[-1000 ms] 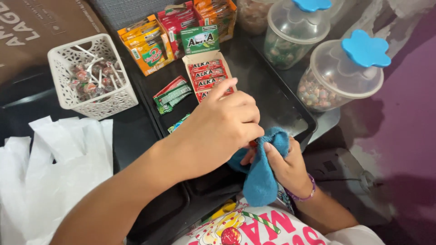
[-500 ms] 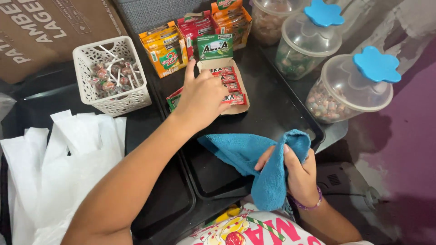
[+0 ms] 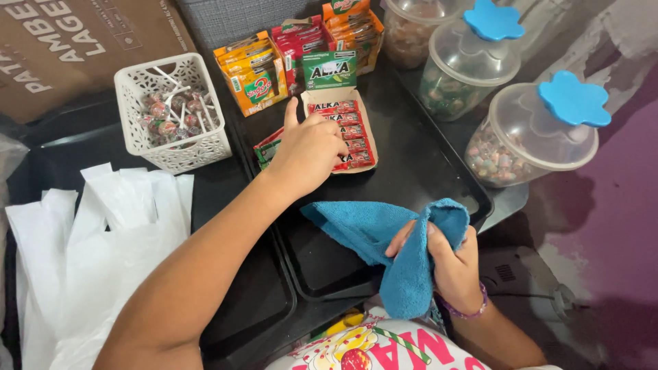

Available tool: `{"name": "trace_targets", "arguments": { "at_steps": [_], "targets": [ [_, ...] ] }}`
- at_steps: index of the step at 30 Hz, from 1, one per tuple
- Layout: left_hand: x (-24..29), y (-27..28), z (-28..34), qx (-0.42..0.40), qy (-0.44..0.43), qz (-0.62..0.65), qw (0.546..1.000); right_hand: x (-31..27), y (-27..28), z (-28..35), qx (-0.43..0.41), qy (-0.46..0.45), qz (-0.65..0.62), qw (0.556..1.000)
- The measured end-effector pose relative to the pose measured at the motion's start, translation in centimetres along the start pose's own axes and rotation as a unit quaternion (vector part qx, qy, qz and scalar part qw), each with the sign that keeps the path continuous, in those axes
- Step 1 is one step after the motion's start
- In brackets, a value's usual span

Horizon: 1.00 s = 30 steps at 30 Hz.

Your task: Wiping a display tray and organizing small retail packets into boxes

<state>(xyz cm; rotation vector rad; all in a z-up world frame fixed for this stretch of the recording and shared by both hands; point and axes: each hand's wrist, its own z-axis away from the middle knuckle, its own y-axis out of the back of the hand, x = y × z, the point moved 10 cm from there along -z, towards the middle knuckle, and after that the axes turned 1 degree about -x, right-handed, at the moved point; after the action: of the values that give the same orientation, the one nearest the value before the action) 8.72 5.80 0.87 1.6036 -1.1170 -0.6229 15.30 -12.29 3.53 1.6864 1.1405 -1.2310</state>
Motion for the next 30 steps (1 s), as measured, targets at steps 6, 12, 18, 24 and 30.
{"name": "trace_targets", "arguments": {
  "at_steps": [6, 12, 18, 24, 30],
  "targets": [
    [-5.7, 6.1, 0.7, 0.084, 0.116, -0.05, 0.988, -1.1, 0.1, 0.0, 0.034, 0.064, -0.071, 0.995],
    [-9.6, 1.8, 1.6, -0.025, 0.213, -0.117, 0.97, 0.0, 0.6, 0.1, 0.063, 0.021, -0.024, 0.998],
    [-9.9, -1.7, 1.4, -0.055, 0.241, -0.146, 0.958, 0.9, 2.1, 0.4, 0.089, -0.006, 0.136, 0.987],
    [-9.7, -0.7, 1.5, 0.005, 0.2, -0.104, 0.974, -0.7, 1.2, 0.2, 0.054, 0.092, 0.127, 0.986],
    [-5.7, 6.2, 1.6, 0.155, 0.137, -0.096, 0.974, 0.9, 3.1, 0.2, 0.115, 0.046, 0.059, 0.99]
  ]
}}
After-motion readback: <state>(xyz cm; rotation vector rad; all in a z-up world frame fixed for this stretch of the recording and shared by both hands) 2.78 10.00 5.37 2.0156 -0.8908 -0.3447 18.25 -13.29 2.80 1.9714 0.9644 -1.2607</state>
